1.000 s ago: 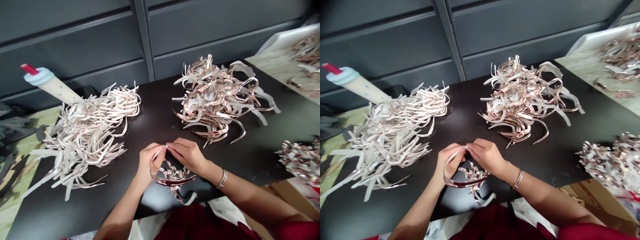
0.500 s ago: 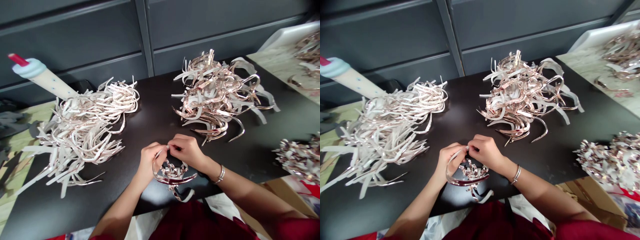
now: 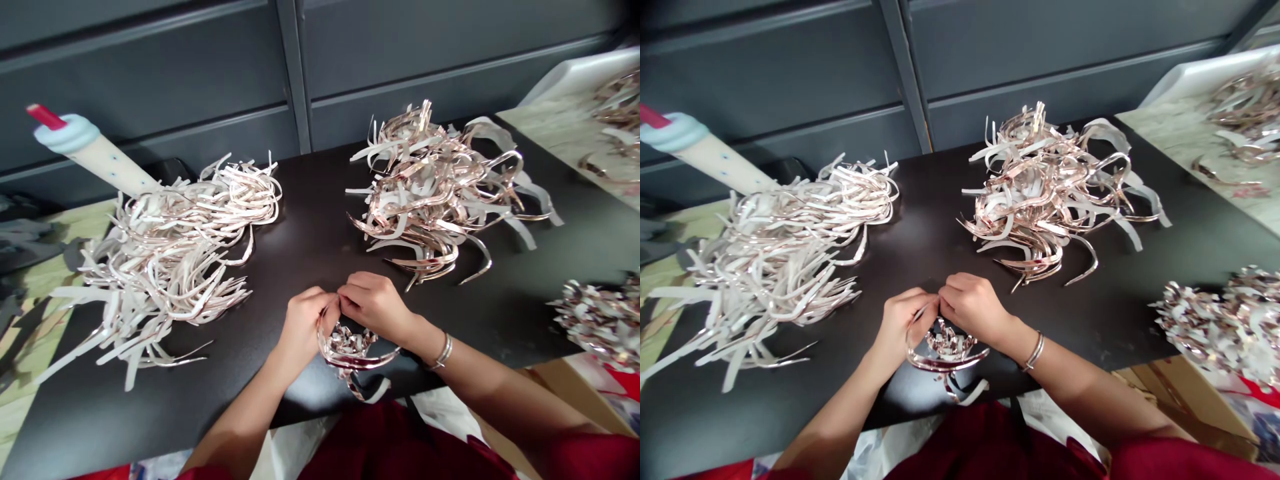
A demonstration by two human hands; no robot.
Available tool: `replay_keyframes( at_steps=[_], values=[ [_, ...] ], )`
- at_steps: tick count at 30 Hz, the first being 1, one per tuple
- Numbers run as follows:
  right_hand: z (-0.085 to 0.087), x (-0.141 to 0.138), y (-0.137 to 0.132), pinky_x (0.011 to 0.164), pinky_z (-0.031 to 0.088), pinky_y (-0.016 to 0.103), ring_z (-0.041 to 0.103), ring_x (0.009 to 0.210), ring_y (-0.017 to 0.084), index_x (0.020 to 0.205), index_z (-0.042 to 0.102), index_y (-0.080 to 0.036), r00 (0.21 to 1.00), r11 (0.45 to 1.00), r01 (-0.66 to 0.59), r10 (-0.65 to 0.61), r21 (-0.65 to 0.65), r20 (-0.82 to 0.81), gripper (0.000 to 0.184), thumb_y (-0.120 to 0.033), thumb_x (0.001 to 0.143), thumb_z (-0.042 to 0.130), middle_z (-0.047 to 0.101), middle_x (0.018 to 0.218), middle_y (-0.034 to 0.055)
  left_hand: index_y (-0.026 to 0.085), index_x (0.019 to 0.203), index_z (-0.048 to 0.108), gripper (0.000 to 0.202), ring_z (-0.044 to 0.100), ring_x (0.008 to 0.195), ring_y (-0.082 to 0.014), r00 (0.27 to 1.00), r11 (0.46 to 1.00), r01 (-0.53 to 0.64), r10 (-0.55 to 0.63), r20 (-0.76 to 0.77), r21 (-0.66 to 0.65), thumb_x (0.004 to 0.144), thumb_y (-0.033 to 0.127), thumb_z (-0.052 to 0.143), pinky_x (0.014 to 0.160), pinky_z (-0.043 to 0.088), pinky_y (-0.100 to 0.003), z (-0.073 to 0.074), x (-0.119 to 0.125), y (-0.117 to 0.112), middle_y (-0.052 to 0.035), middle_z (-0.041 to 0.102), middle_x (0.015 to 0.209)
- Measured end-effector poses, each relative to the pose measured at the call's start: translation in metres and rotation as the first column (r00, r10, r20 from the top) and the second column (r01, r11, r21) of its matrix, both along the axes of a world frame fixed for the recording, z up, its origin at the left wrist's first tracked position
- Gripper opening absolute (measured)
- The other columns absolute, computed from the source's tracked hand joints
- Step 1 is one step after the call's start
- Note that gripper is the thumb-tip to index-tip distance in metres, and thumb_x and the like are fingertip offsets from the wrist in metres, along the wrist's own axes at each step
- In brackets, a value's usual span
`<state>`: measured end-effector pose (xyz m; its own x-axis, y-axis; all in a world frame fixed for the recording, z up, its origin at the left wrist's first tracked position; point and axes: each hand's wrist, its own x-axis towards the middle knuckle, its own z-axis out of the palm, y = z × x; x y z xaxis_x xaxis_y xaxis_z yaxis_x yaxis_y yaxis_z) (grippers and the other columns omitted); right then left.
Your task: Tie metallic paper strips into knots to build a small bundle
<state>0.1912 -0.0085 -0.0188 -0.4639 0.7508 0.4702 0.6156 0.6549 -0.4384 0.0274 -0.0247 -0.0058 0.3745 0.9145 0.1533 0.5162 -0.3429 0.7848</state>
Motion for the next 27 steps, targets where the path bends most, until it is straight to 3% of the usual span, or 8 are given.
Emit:
replay_keyframes(
  at_steps=[3, 7, 9, 12, 15, 19, 23, 27],
  values=[
    [0.004, -0.001, 0.002, 0.05, 0.034, 0.022, 0.046, 0.053, 0.01, 0.06, 0.063, -0.014, 0.973, 0.979, 0.029, -0.073, -0.2, -0.218, 0.021, -0.009, 0.077, 0.051, 0.048, 0.056, -0.0001, 0.014, 0.058, 0.062, 0.034, 0.047, 0.051, -0.0085, 0.998, 0.997, -0.027, 0.032, 0.058, -0.069, 0.088, 0.025, 0.05, 0.05, 0.032, -0.021, 0.002, -0.002, 0.002, 0.0009, 0.049, 0.056],
    [0.008, 0.0, 0.004, 0.045, 0.033, 0.019, 0.045, 0.048, 0.008, 0.065, 0.067, -0.015, 0.902, 0.893, -0.054, -0.147, -0.446, -0.405, 0.016, -0.011, 0.075, 0.055, 0.051, 0.055, -0.0019, 0.015, 0.052, 0.06, 0.04, 0.05, 0.05, -0.0092, 0.991, 0.984, -0.064, 0.083, 0.109, -0.168, 0.088, 0.03, 0.051, 0.051, 0.035, -0.021, 0.006, -0.005, 0.005, 0.0013, 0.05, 0.049],
    [0.009, 0.001, 0.003, 0.047, 0.036, 0.019, 0.048, 0.051, 0.008, 0.072, 0.069, -0.015, 0.904, 0.9, -0.074, -0.122, -0.429, -0.411, 0.015, -0.014, 0.078, 0.056, 0.056, 0.06, -0.0002, 0.015, 0.055, 0.062, 0.038, 0.049, 0.049, -0.0089, 0.99, 0.986, -0.078, 0.094, 0.103, -0.148, 0.088, 0.03, 0.052, 0.051, 0.035, -0.021, 0.006, -0.006, 0.006, 0.0016, 0.051, 0.05],
    [0.006, 0.001, 0.0, 0.055, 0.042, 0.021, 0.053, 0.059, 0.011, 0.08, 0.069, -0.015, 0.944, 0.967, -0.038, -0.048, -0.252, -0.326, 0.014, -0.014, 0.08, 0.054, 0.061, 0.069, 0.003, 0.015, 0.059, 0.065, 0.032, 0.047, 0.049, -0.0082, 0.995, 0.996, -0.072, 0.076, 0.067, -0.057, 0.087, 0.027, 0.053, 0.049, 0.034, -0.02, 0.005, -0.006, 0.006, 0.0014, 0.05, 0.052],
    [0.003, 0.0, -0.003, 0.061, 0.043, 0.025, 0.054, 0.065, 0.014, 0.075, 0.067, -0.015, 0.99, 0.996, -0.002, -0.011, -0.091, -0.143, 0.019, -0.013, 0.084, 0.05, 0.06, 0.069, 0.0051, 0.014, 0.064, 0.066, 0.029, 0.047, 0.05, -0.0079, 0.999, 0.999, -0.037, 0.037, 0.015, 0.027, 0.087, 0.023, 0.051, 0.049, 0.033, -0.02, 0.004, -0.004, 0.004, 0.0007, 0.05, 0.056],
    [0.001, -0.001, -0.004, 0.06, 0.04, 0.026, 0.05, 0.063, 0.015, 0.065, 0.062, -0.015, 1.0, 1.0, 0.01, -0.01, -0.028, -0.003, 0.025, -0.011, 0.084, 0.047, 0.055, 0.064, 0.0047, 0.014, 0.064, 0.065, 0.031, 0.046, 0.051, -0.0082, 0.998, 0.997, 0.027, -0.023, -0.062, 0.067, 0.089, 0.021, 0.047, 0.05, 0.033, -0.02, 0.003, -0.003, 0.002, 0.0001, 0.049, 0.057],
    [0.004, -0.001, -0.002, 0.053, 0.036, 0.022, 0.047, 0.056, 0.011, 0.06, 0.06, -0.015, 0.98, 0.984, 0.035, -0.069, -0.177, -0.187, 0.019, -0.006, 0.074, 0.051, 0.051, 0.059, 0.0007, 0.014, 0.063, 0.064, 0.032, 0.046, 0.05, -0.0079, 0.999, 0.999, 0.036, -0.035, -0.037, 0.033, 0.089, 0.023, 0.048, 0.049, 0.032, -0.02, 0.006, -0.003, 0.002, 0.0001, 0.049, 0.057],
    [0.012, -0.001, 0.0, 0.046, 0.031, 0.018, 0.042, 0.049, 0.007, 0.059, 0.062, -0.015, 0.905, 0.908, -0.026, -0.156, -0.418, -0.396, 0.015, -0.006, 0.069, 0.055, 0.047, 0.054, -0.0035, 0.015, 0.066, 0.068, 0.029, 0.048, 0.047, -0.0079, 0.999, 0.998, -0.001, 0.004, 0.046, -0.067, 0.086, 0.029, 0.053, 0.046, 0.034, -0.02, 0.013, -0.005, 0.003, 0.0006, 0.052, 0.054]
  ],
)
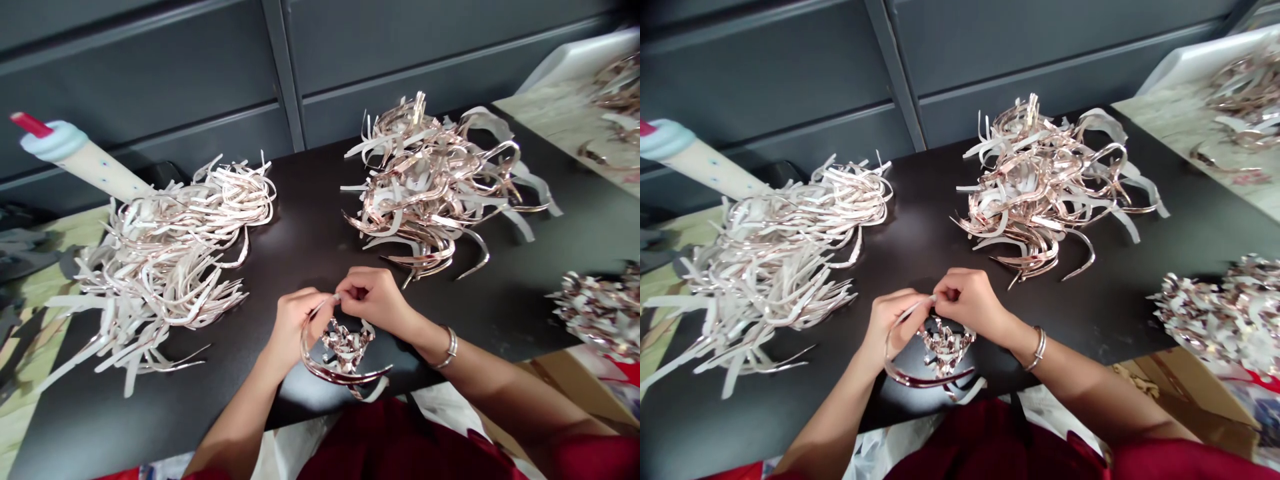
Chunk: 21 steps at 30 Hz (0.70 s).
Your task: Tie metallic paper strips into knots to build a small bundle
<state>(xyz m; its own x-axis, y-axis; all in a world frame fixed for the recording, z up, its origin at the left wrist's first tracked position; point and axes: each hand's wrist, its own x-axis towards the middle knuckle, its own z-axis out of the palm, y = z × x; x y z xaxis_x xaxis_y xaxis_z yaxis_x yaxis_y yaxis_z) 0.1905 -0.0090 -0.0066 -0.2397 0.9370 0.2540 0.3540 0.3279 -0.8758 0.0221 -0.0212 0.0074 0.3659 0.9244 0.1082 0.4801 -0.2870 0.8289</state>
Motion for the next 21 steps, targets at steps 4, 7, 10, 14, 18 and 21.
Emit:
replay_keyframes(
  at_steps=[4, 7, 10, 14, 18, 21],
  values=[
    [0.003, 0.001, 0.001, 0.045, 0.031, 0.018, 0.042, 0.05, 0.007, 0.062, 0.064, -0.015, 0.995, 0.996, -0.036, 0.029, -0.076, -0.09, 0.014, -0.009, 0.072, 0.057, 0.047, 0.055, -0.0032, 0.014, 0.067, 0.07, 0.027, 0.05, 0.04, -0.0084, 0.986, 0.932, -0.074, 0.121, 0.112, -0.354, 0.081, 0.034, 0.058, 0.042, 0.037, -0.019, 0.005, -0.002, 0.004, 0.0011, 0.054, 0.047],
    [0.002, 0.001, 0.0, 0.047, 0.032, 0.018, 0.042, 0.051, 0.007, 0.064, 0.065, -0.015, 0.997, 0.998, -0.06, 0.059, -0.025, -0.058, 0.014, -0.007, 0.073, 0.056, 0.048, 0.057, -0.0029, 0.012, 0.065, 0.069, 0.027, 0.043, 0.032, -0.0064, 0.947, 0.797, -0.133, 0.279, 0.162, -0.59, 0.072, 0.039, 0.066, 0.034, 0.032, -0.019, 0.002, -0.001, 0.008, 0.0029, 0.05, 0.042],
    [-0.002, 0.001, 0.0, 0.049, 0.034, 0.018, 0.044, 0.053, 0.007, 0.067, 0.064, -0.016, 0.999, 0.993, -0.053, 0.053, 0.11, 0.003, 0.016, -0.006, 0.075, 0.054, 0.049, 0.06, -0.0023, 0.012, 0.057, 0.064, 0.035, 0.035, 0.029, -0.0035, 0.895, 0.719, -0.112, 0.373, 0.245, -0.686, 0.064, 0.044, 0.072, 0.03, 0.023, -0.017, -0.005, 0.0, 0.011, 0.0048, 0.045, 0.038],
    [-0.009, -0.001, 0.001, 0.056, 0.038, 0.021, 0.047, 0.059, 0.011, 0.068, 0.062, -0.016, 0.992, 0.953, -0.063, 0.026, 0.296, 0.126, 0.018, -0.007, 0.079, 0.05, 0.052, 0.064, 0.0007, 0.011, 0.061, 0.062, 0.039, 0.036, 0.033, -0.0015, 0.813, 0.557, 0.045, 0.462, 0.354, -0.829, 0.057, 0.047, 0.078, 0.032, 0.024, -0.014, -0.013, 0.003, 0.012, 0.0055, 0.045, 0.042],
    [-0.012, -0.001, 0.001, 0.057, 0.038, 0.022, 0.047, 0.059, 0.011, 0.065, 0.06, -0.016, 0.98, 0.944, -0.098, 0.036, 0.315, 0.196, 0.02, -0.008, 0.08, 0.049, 0.051, 0.063, 0.001, 0.011, 0.064, 0.06, 0.039, 0.045, 0.039, -0.0031, 0.82, 0.594, 0.073, 0.422, 0.388, -0.801, 0.06, 0.046, 0.078, 0.038, 0.033, -0.014, -0.016, 0.005, 0.009, 0.0028, 0.052, 0.049],
    [-0.009, 0.001, 0.001, 0.051, 0.033, 0.02, 0.042, 0.053, 0.008, 0.063, 0.059, -0.016, 0.99, 0.966, -0.11, 0.086, 0.233, 0.11, 0.017, -0.008, 0.077, 0.053, 0.047, 0.059, -0.0023, 0.012, 0.058, 0.056, 0.043, 0.045, 0.038, -0.0042, 0.884, 0.7, 0.034, 0.311, 0.348, -0.713, 0.061, 0.05, 0.075, 0.039, 0.035, -0.016, -0.015, 0.005, 0.006, 0.0033, 0.051, 0.046]
  ],
)
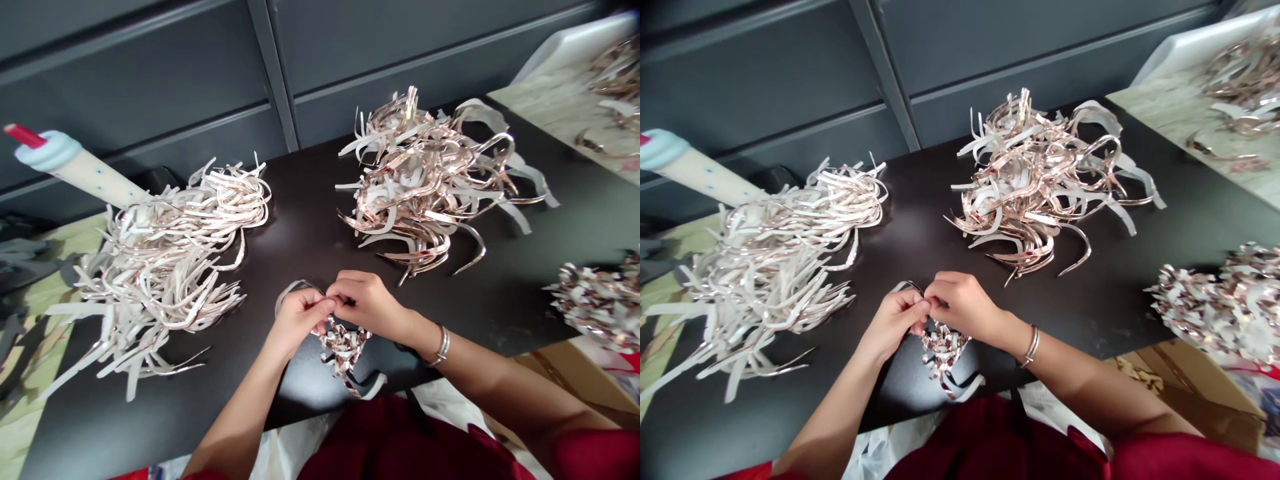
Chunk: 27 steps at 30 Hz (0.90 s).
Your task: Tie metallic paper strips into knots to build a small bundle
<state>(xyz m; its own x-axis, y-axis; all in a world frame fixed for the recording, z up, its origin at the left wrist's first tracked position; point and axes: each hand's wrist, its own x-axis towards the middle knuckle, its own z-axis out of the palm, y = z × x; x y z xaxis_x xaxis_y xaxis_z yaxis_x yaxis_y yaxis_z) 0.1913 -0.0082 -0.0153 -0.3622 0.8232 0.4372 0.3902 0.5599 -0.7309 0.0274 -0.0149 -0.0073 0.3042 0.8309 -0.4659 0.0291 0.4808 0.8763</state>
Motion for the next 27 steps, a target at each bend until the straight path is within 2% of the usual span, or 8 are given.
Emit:
replay_keyframes(
  at_steps=[5, 14, 16, 18, 21, 23, 25, 27],
  values=[
    [0.007, 0.002, 0.001, 0.047, 0.029, 0.017, 0.037, 0.049, 0.006, 0.061, 0.059, -0.016, 0.993, 0.984, -0.055, 0.036, -0.168, -0.112, 0.017, -0.004, 0.072, 0.053, 0.042, 0.055, -0.0054, 0.013, 0.061, 0.059, 0.04, 0.048, 0.039, -0.0058, 0.996, 0.996, 0.072, -0.069, -0.058, 0.043, 0.067, 0.051, 0.069, 0.04, 0.039, -0.018, 0.007, -0.002, -0.001, 0.0024, 0.055, 0.052],
    [0.003, -0.002, -0.002, 0.048, 0.028, 0.018, 0.036, 0.05, 0.005, 0.055, 0.056, -0.015, 0.988, 0.973, -0.052, 0.017, -0.225, -0.152, 0.017, -0.002, 0.065, 0.052, 0.041, 0.054, -0.0054, 0.015, 0.054, 0.056, 0.016, 0.05, 0.041, -0.0087, 0.98, 0.978, 0.138, -0.111, -0.167, 0.157, 0.068, 0.022, 0.059, 0.043, 0.041, -0.02, 0.009, -0.003, -0.002, 0.0031, 0.053, 0.046],
    [0.004, -0.003, -0.001, 0.048, 0.029, 0.018, 0.039, 0.051, 0.006, 0.057, 0.059, -0.015, 0.974, 0.936, -0.074, -0.006, -0.344, -0.224, 0.013, -0.006, 0.066, 0.053, 0.044, 0.055, -0.0045, 0.015, 0.056, 0.057, 0.014, 0.051, 0.042, -0.0092, 0.978, 0.972, 0.131, -0.094, -0.184, 0.198, 0.068, 0.02, 0.057, 0.045, 0.041, -0.02, 0.01, -0.003, -0.003, 0.0024, 0.055, 0.047],
    [0.004, -0.004, 0.001, 0.047, 0.031, 0.019, 0.041, 0.05, 0.007, 0.06, 0.061, -0.015, 0.931, 0.854, -0.161, -0.035, -0.495, -0.364, 0.009, -0.013, 0.067, 0.055, 0.05, 0.055, -0.0033, 0.015, 0.057, 0.057, 0.014, 0.051, 0.043, -0.0093, 0.979, 0.959, 0.124, -0.076, -0.19, 0.256, 0.07, 0.021, 0.056, 0.045, 0.04, -0.02, 0.013, -0.003, -0.004, 0.0017, 0.056, 0.047],
    [0.002, -0.006, 0.004, 0.041, 0.026, 0.018, 0.034, 0.043, 0.005, 0.062, 0.061, -0.014, 0.821, 0.71, -0.302, -0.146, -0.636, -0.553, 0.011, -0.023, 0.067, 0.058, 0.047, 0.048, -0.0048, 0.015, 0.058, 0.057, 0.018, 0.052, 0.043, -0.0093, 0.978, 0.921, 0.146, -0.079, -0.193, 0.361, 0.073, 0.024, 0.055, 0.045, 0.039, -0.019, 0.016, -0.005, -0.004, 0.0006, 0.058, 0.048],
    [0.001, -0.005, 0.006, 0.038, 0.02, 0.018, 0.025, 0.038, 0.003, 0.062, 0.06, -0.014, 0.775, 0.655, -0.327, -0.227, -0.681, -0.59, 0.013, -0.027, 0.065, 0.06, 0.04, 0.043, -0.0074, 0.015, 0.058, 0.058, 0.019, 0.051, 0.043, -0.0092, 0.971, 0.887, 0.178, -0.088, -0.223, 0.427, 0.075, 0.023, 0.054, 0.044, 0.038, -0.02, 0.016, -0.006, -0.004, 0.0006, 0.057, 0.048],
    [0.001, -0.002, 0.008, 0.037, 0.018, 0.019, 0.024, 0.038, 0.003, 0.062, 0.06, -0.014, 0.775, 0.658, -0.301, -0.253, -0.69, -0.58, 0.014, -0.027, 0.066, 0.061, 0.039, 0.043, -0.0079, 0.015, 0.057, 0.058, 0.02, 0.049, 0.043, -0.0089, 0.955, 0.838, 0.218, -0.079, -0.284, 0.5, 0.075, 0.021, 0.053, 0.044, 0.036, -0.02, 0.016, -0.006, -0.004, 0.0005, 0.056, 0.049],
    [0.003, 0.004, 0.009, 0.039, 0.023, 0.019, 0.031, 0.041, 0.004, 0.062, 0.061, -0.014, 0.812, 0.724, -0.261, -0.193, -0.638, -0.551, 0.013, -0.026, 0.068, 0.062, 0.043, 0.049, -0.0056, 0.016, 0.055, 0.056, 0.019, 0.049, 0.046, -0.0089, 0.928, 0.755, 0.262, -0.027, -0.371, 0.601, 0.074, 0.017, 0.052, 0.046, 0.035, -0.02, 0.015, -0.005, -0.005, 0.0001, 0.056, 0.052]
  ],
)
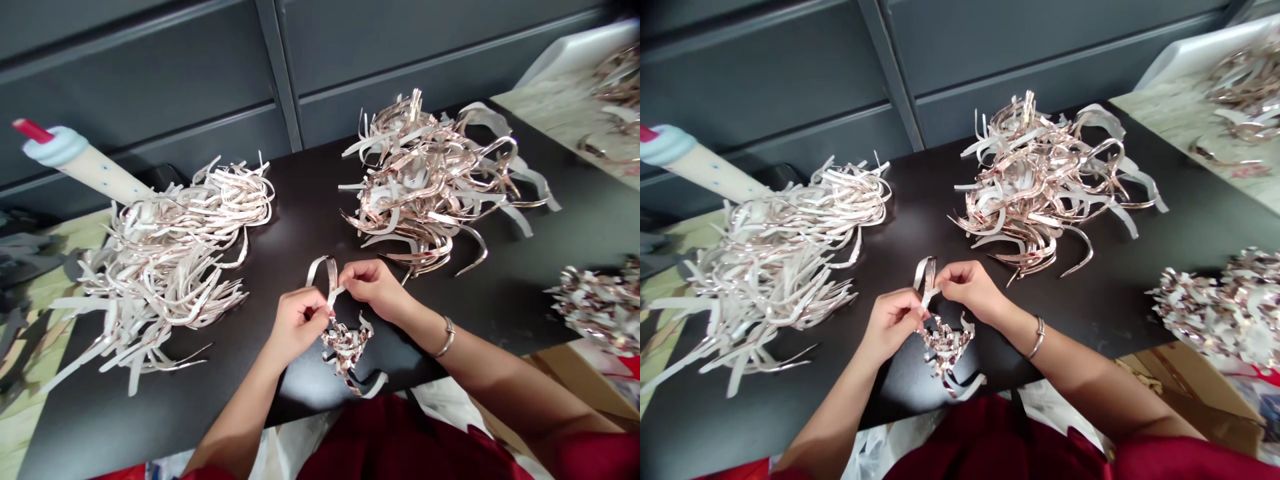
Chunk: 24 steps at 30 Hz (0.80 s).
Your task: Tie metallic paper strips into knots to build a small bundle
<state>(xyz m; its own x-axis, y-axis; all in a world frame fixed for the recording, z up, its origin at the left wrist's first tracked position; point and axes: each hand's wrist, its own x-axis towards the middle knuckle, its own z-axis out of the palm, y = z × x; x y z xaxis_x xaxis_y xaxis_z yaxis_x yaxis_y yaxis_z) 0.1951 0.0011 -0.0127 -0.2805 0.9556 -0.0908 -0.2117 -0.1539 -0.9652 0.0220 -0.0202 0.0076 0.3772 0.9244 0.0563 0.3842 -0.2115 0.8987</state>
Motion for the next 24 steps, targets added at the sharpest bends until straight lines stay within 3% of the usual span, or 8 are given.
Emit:
replay_keyframes(
  at_steps=[2, 5, 8, 11, 17, 20, 22, 24],
  values=[
    [0.002, 0.005, 0.001, 0.042, 0.03, 0.019, 0.041, 0.048, 0.007, 0.066, 0.064, -0.014, 0.997, 0.988, -0.042, 0.031, 0.151, 0.073, 0.019, -0.029, 0.077, 0.058, 0.05, 0.059, -0.0016, 0.016, 0.054, 0.053, 0.019, 0.049, 0.05, -0.0091, 0.994, 0.984, -0.011, 0.031, -0.107, 0.179, 0.072, 0.012, 0.05, 0.049, 0.035, -0.021, -0.002, 0.002, -0.002, -0.0002, 0.056, 0.056],
    [0.003, 0.007, 0.0, 0.048, 0.037, 0.021, 0.05, 0.059, 0.01, 0.077, 0.066, -0.014, 0.967, 0.917, -0.114, 0.015, 0.382, 0.253, 0.027, -0.037, 0.085, 0.055, 0.057, 0.071, 0.0027, 0.017, 0.056, 0.051, 0.017, 0.046, 0.051, -0.0091, 0.954, 0.925, 0.026, 0.091, -0.285, 0.38, 0.072, 0.01, 0.049, 0.05, 0.033, -0.021, -0.006, 0.003, -0.004, 0.0007, 0.053, 0.058],
    [0.0, 0.004, -0.002, 0.055, 0.04, 0.022, 0.051, 0.061, 0.011, 0.075, 0.063, -0.014, 0.892, 0.821, -0.178, -0.098, 0.542, 0.441, 0.024, -0.037, 0.082, 0.063, 0.057, 0.07, 0.002, 0.017, 0.057, 0.05, 0.019, 0.042, 0.049, -0.0095, 0.912, 0.869, 0.084, 0.131, -0.389, 0.488, 0.075, 0.013, 0.048, 0.049, 0.03, -0.023, -0.01, 0.003, -0.005, 0.0015, 0.048, 0.056],
    [-0.001, 0.003, -0.001, 0.06, 0.041, 0.022, 0.053, 0.063, 0.011, 0.072, 0.061, -0.015, 0.86, 0.779, -0.275, -0.063, 0.564, 0.506, 0.023, -0.028, 0.09, 0.054, 0.057, 0.069, 0.0019, 0.017, 0.059, 0.05, 0.019, 0.043, 0.051, -0.0095, 0.918, 0.861, 0.094, 0.118, -0.378, 0.499, 0.077, 0.012, 0.047, 0.05, 0.031, -0.023, -0.011, 0.002, -0.005, 0.0014, 0.048, 0.058],
    [0.002, 0.012, 0.008, 0.061, 0.043, 0.022, 0.055, 0.063, 0.011, 0.075, 0.06, -0.014, 0.891, 0.794, -0.341, 0.102, 0.504, 0.443, 0.024, -0.026, 0.092, 0.049, 0.059, 0.073, 0.0027, 0.016, 0.06, 0.051, 0.018, 0.048, 0.055, -0.0097, 0.98, 0.943, 0.109, -0.049, -0.192, 0.314, 0.075, 0.008, 0.047, 0.053, 0.035, -0.022, -0.008, -0.002, -0.002, 0.0002, 0.053, 0.06],
    [0.001, 0.012, 0.008, 0.058, 0.042, 0.022, 0.054, 0.061, 0.011, 0.078, 0.062, -0.014, 0.881, 0.805, -0.329, 0.073, 0.494, 0.467, 0.022, -0.026, 0.092, 0.049, 0.059, 0.072, 0.0025, 0.016, 0.062, 0.052, 0.014, 0.051, 0.059, -0.0106, 0.99, 0.98, 0.088, -0.067, -0.122, 0.176, 0.074, 0.008, 0.05, 0.057, 0.039, -0.023, -0.008, -0.005, 0.001, -0.0004, 0.056, 0.064],
    [0.0, 0.008, 0.006, 0.059, 0.042, 0.022, 0.054, 0.062, 0.011, 0.077, 0.062, -0.015, 0.853, 0.766, -0.367, 0.051, 0.527, 0.519, 0.02, -0.024, 0.091, 0.051, 0.058, 0.07, 0.0021, 0.016, 0.079, 0.057, 0.008, 0.056, 0.068, -0.0124, 0.997, 0.998, 0.062, -0.063, -0.038, -0.015, 0.072, 0.011, 0.057, 0.062, 0.044, -0.024, -0.008, -0.006, 0.003, -0.0015, 0.059, 0.076],
    [-0.002, 0.004, 0.003, 0.062, 0.043, 0.023, 0.054, 0.065, 0.012, 0.075, 0.061, -0.016, 0.842, 0.714, -0.407, 0.05, 0.57, 0.537, 0.018, -0.022, 0.09, 0.051, 0.059, 0.071, 0.0021, 0.018, 0.107, 0.053, 0.039, 0.06, 0.077, -0.0144, 0.993, 0.965, 0.045, -0.014, 0.119, -0.26, 0.07, 0.016, 0.065, 0.068, 0.048, -0.026, -0.008, -0.005, 0.005, -0.003, 0.059, 0.091]
  ],
)
